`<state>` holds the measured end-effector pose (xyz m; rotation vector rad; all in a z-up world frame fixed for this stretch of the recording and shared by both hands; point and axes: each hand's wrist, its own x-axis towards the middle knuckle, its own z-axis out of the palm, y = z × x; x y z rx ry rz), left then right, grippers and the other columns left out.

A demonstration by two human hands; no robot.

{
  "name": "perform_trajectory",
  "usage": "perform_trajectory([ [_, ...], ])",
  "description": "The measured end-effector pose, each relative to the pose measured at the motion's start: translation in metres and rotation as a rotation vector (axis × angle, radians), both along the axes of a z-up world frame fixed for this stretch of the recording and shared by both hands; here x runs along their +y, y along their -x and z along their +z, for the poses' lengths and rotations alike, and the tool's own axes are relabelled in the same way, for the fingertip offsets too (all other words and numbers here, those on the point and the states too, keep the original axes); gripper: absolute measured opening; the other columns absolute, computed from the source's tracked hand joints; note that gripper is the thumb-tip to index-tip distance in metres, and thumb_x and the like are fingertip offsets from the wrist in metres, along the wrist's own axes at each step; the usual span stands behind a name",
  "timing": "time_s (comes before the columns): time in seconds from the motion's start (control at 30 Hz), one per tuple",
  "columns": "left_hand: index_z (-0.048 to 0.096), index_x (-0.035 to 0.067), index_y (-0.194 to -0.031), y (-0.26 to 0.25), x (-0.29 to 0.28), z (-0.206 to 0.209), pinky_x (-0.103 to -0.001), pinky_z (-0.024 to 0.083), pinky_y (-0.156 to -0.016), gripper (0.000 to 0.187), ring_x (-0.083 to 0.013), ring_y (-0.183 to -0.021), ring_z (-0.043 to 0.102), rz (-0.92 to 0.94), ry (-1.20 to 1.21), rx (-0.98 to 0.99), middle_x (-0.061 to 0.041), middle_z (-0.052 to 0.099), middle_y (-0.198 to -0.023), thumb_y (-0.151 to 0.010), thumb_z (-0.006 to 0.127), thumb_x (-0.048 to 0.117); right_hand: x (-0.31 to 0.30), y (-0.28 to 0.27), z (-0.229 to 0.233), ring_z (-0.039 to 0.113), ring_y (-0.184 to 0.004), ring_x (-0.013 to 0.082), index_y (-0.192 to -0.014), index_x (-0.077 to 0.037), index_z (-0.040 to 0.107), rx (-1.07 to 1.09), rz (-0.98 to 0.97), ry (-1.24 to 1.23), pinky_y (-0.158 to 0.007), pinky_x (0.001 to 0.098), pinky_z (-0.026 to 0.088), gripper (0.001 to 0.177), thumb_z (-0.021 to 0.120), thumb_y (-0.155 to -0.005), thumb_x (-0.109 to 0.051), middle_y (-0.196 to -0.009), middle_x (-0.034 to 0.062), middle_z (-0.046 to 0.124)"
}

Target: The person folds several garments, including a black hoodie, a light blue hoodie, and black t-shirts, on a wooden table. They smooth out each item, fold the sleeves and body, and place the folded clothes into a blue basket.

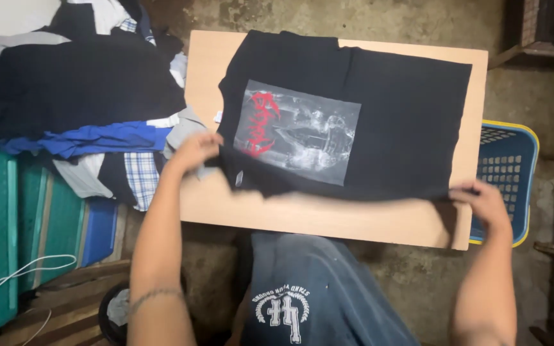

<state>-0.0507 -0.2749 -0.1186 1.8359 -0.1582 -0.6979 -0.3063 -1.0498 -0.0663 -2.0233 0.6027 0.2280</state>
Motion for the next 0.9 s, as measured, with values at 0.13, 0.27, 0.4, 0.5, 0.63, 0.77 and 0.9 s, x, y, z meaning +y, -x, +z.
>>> perform_trajectory([
  [0.13,0.071,0.003,-0.117,-0.033,-0.033,-0.016,-0.028,0.045,-0.076,0.026,-0.0125,-0.085,0.059,0.378,0.070,-0.027,-0.007,0.070,-0.094,-0.098,0.078,0.019,0.008,-0.043,-0.056,0.058,-0.094,0.0146,-0.138,-0.005,0.065,-0.123,-0.291,0.123,-0.080,0.0330,0.051,0.066,0.093,-0.079,-0.014,-0.110,0.0080,0.062],
  [0.27,0.066,0.003,-0.122,0.001,-0.030,-0.058,-0.035,0.052,-0.077,0.044,-0.0210,-0.086,0.065,0.425,-0.348,-0.061,-0.011,0.071,-0.097,-0.088,0.080,0.026,0.022,-0.028,-0.117,0.066,-0.094,0.0245,-0.133,-0.004,0.056,-0.053,-0.493,0.265,-0.081,0.0374,0.055,0.073,0.093,-0.071,-0.017,-0.110,0.0144,0.067],
  [0.4,0.063,0.001,-0.131,0.047,-0.040,-0.022,-0.049,0.043,-0.105,0.056,-0.0382,-0.123,0.054,0.362,-0.616,-0.767,-0.022,0.060,-0.130,-0.085,0.080,0.028,0.031,0.005,-0.152,0.068,-0.111,0.0403,-0.121,0.001,0.066,0.016,-0.481,0.547,-0.102,0.0457,0.053,0.048,0.089,-0.086,-0.025,-0.120,0.0230,0.070],
  [0.5,0.055,0.006,-0.143,0.073,-0.021,-0.043,-0.054,0.038,-0.120,0.044,-0.0364,-0.142,0.045,0.329,-0.571,-0.529,-0.015,0.051,-0.149,-0.106,0.058,0.031,0.074,-0.001,-0.112,0.050,-0.117,0.0522,-0.118,-0.001,0.069,0.164,-0.466,0.719,-0.100,0.0525,0.043,0.049,0.091,-0.082,-0.026,-0.125,0.0323,0.051],
  [0.63,0.057,0.008,-0.142,0.077,-0.006,-0.048,-0.074,0.027,-0.107,0.042,-0.0371,-0.142,0.039,0.240,-0.962,-0.486,-0.017,0.047,-0.151,-0.106,0.052,0.030,0.094,-0.006,-0.101,0.042,-0.121,0.0515,-0.121,-0.005,0.066,0.237,-0.643,0.634,-0.101,0.0536,0.040,0.048,0.087,-0.081,-0.022,-0.132,0.0309,0.040],
  [0.77,0.058,0.007,-0.136,0.064,-0.007,-0.059,-0.080,0.029,-0.095,0.052,-0.0491,-0.138,0.036,0.620,-1.271,-0.427,-0.021,0.046,-0.146,-0.093,0.056,0.035,0.068,0.008,-0.139,0.054,-0.112,0.0421,-0.117,-0.001,0.065,0.119,-0.751,0.514,-0.097,0.0485,0.047,0.041,0.085,-0.084,-0.015,-0.131,0.0279,0.043],
  [0.9,0.068,0.009,-0.129,0.063,-0.042,-0.022,-0.049,0.049,-0.102,0.033,-0.0316,-0.115,0.060,0.387,-0.700,-0.564,-0.013,0.066,-0.114,-0.101,0.067,0.026,0.038,0.024,-0.172,0.068,-0.073,0.0218,-0.108,0.003,0.067,-0.012,-0.945,0.078,-0.064,0.0363,0.055,0.024,0.078,-0.090,-0.007,-0.094,0.0144,0.070],
])
